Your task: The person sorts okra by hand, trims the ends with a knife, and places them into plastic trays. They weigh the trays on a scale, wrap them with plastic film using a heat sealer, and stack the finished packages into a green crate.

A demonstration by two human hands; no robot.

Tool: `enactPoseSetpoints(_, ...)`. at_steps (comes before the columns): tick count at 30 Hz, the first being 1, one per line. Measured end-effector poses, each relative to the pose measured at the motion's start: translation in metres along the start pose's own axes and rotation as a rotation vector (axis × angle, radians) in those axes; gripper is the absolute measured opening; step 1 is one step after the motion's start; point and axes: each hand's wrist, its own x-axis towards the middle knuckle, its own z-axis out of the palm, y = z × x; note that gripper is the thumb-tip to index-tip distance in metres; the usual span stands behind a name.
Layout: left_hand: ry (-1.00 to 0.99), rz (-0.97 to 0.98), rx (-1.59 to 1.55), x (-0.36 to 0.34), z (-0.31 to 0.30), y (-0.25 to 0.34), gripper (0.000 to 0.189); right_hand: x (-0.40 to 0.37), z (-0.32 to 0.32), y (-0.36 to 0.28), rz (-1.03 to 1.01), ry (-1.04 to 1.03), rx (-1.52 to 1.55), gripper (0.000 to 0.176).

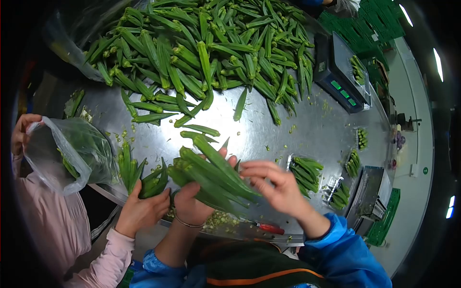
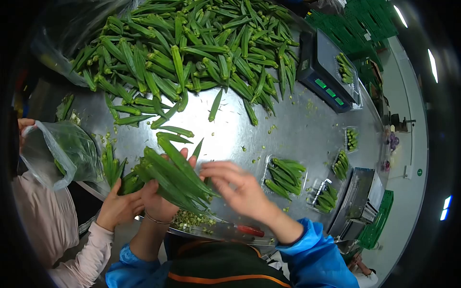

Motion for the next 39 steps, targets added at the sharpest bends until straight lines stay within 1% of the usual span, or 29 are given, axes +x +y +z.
enactPoseSetpoints(2,0.025,-0.014,-0.070,-0.001,0.001,0.006,0.056,0.019,-0.022,0.015,0.344,0.024,-0.097,0.024)
enactPoseSetpoints(4,0.017,-0.060,0.001,0.001,0.005,0.011,0.063,0.057,-0.044,0.059,0.296,0.174,-0.295,0.025)
enactPoseSetpoints(5,0.015,-0.062,0.003,0.001,0.006,0.011,0.063,0.076,-0.055,0.092,0.196,0.239,-0.488,0.027)
enactPoseSetpoints(6,0.017,-0.109,0.010,0.000,0.007,0.012,0.069,0.095,-0.063,0.121,0.088,0.305,-0.680,0.030)
enactPoseSetpoints(7,0.020,-0.154,0.018,0.000,0.007,0.013,0.075,0.111,-0.069,0.141,0.058,0.341,-0.862,0.034)
enactPoseSetpoints(8,0.018,-0.152,0.026,-0.001,0.008,0.014,0.075,0.124,-0.073,0.152,0.029,0.376,-1.043,0.038)
enactPoseSetpoints(9,0.022,-0.172,0.028,-0.003,0.008,0.014,0.079,0.136,-0.073,0.150,0.030,0.379,-1.037,0.038)
enactPoseSetpoints(11,0.062,-0.196,0.016,-0.008,0.006,0.012,0.085,0.153,-0.070,0.140,0.178,0.269,-1.268,0.043)
enactPoseSetpoints(12,0.067,-0.195,0.016,-0.010,0.003,0.012,0.085,0.160,-0.072,0.140,0.179,0.265,-1.265,0.043)
enactPoseSetpoints(14,0.021,-0.178,0.048,-0.014,-0.003,0.009,0.084,0.169,-0.076,0.139,0.294,0.132,-1.337,0.046)
enactPoseSetpoints(15,0.026,-0.182,0.045,-0.015,-0.004,0.009,0.084,0.169,-0.077,0.132,0.328,0.087,-1.322,0.042)
enactPoseSetpoints(16,0.051,-0.205,0.043,-0.015,-0.005,0.009,0.086,0.168,-0.078,0.124,0.330,0.087,-1.323,0.042)
enactPoseSetpoints(18,0.073,-0.235,0.041,-0.015,-0.002,0.010,0.087,0.161,-0.083,0.112,0.480,-0.031,-1.221,0.037)
enactPoseSetpoints(19,0.050,-0.252,0.064,-0.014,0.001,0.011,0.087,0.158,-0.097,0.124,0.626,0.012,-0.662,0.029)
enactPoseSetpoints(20,0.028,-0.268,0.086,-0.014,0.003,0.011,0.087,0.149,-0.102,0.117,0.631,0.012,-0.665,0.029)
enactPoseSetpoints(21,0.030,-0.267,0.081,-0.015,0.000,0.009,0.087,0.135,-0.105,0.110,0.677,0.021,-0.293,0.026)
enactPoseSetpoints(22,0.085,-0.324,0.080,-0.016,-0.006,0.009,0.088,0.122,-0.105,0.104,0.709,0.030,0.084,0.023)
enactPoseSetpoints(23,0.141,-0.385,0.083,-0.018,-0.009,0.009,0.090,0.114,-0.099,0.097,0.685,0.071,0.088,0.017)
enactPoseSetpoints(24,0.145,-0.392,0.091,-0.017,-0.006,0.008,0.090,0.110,-0.096,0.101,0.686,0.075,0.098,0.017)
enactPoseSetpoints(26,0.072,-0.322,0.178,-0.012,0.002,0.003,0.085,0.109,-0.092,0.118,0.642,0.241,0.147,0.018)
enactPoseSetpoints(27,0.072,-0.339,0.171,-0.013,0.002,0.001,0.087,0.111,-0.088,0.127,0.617,0.295,0.172,0.023)
enactPoseSetpoints(28,0.076,-0.338,0.175,-0.015,0.002,-0.001,0.087,0.113,-0.080,0.134,0.617,0.292,0.177,0.023)
enactPoseSetpoints(30,0.078,-0.332,0.092,-0.019,0.001,-0.003,0.083,0.116,-0.055,0.146,0.384,0.342,-0.298,0.031)
enactPoseSetpoints(32,0.115,-0.330,0.105,-0.023,0.001,-0.004,0.084,0.119,-0.030,0.128,0.442,0.294,-0.647,0.038)
enactPoseSetpoints(33,0.147,-0.322,0.112,-0.024,0.001,-0.004,0.084,0.124,-0.025,0.129,0.497,0.225,-0.821,0.037)
enactPoseSetpoints(34,0.146,-0.318,0.113,-0.026,0.001,-0.003,0.084,0.129,-0.027,0.136,0.493,0.223,-0.821,0.037)
enactPoseSetpoints(36,0.153,-0.283,0.101,-0.032,0.001,0.000,0.084,0.134,-0.037,0.151,0.660,0.191,-0.298,0.040)
enactPoseSetpoints(37,0.152,-0.272,0.093,-0.033,0.001,0.003,0.084,0.130,-0.043,0.125,0.784,0.130,0.095,0.040)
enactPoseSetpoints(39,0.114,-0.270,0.059,-0.039,-0.002,0.008,0.083,0.105,-0.052,0.090,0.730,0.019,0.765,0.034)
